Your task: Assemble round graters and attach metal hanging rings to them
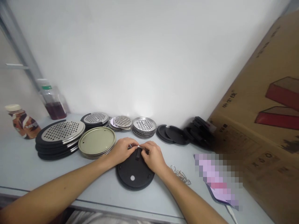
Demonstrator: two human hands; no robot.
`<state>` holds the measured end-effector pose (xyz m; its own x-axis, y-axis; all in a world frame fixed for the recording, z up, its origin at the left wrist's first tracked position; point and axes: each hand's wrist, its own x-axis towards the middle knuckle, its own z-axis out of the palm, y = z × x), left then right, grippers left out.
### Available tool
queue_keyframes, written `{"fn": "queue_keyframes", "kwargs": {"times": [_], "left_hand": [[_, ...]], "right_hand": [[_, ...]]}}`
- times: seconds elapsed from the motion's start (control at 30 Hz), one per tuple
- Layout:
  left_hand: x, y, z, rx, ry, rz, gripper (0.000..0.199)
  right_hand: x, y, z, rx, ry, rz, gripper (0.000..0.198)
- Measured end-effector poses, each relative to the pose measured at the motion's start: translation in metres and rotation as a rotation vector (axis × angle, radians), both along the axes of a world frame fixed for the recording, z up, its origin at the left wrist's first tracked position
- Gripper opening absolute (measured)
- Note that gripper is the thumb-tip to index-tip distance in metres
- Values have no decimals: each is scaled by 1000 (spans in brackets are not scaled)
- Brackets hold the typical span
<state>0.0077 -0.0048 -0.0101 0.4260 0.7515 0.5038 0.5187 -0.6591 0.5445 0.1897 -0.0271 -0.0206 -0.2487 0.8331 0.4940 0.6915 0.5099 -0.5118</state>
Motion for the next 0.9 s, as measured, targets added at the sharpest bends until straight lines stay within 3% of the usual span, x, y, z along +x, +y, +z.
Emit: {"fn": "queue_keyframes", "kwargs": {"times": [0.9], "left_hand": [[2, 0, 0, 145, 215, -86, 25]], "right_hand": [[-5, -1, -1, 105, -114, -27, 22]]}}
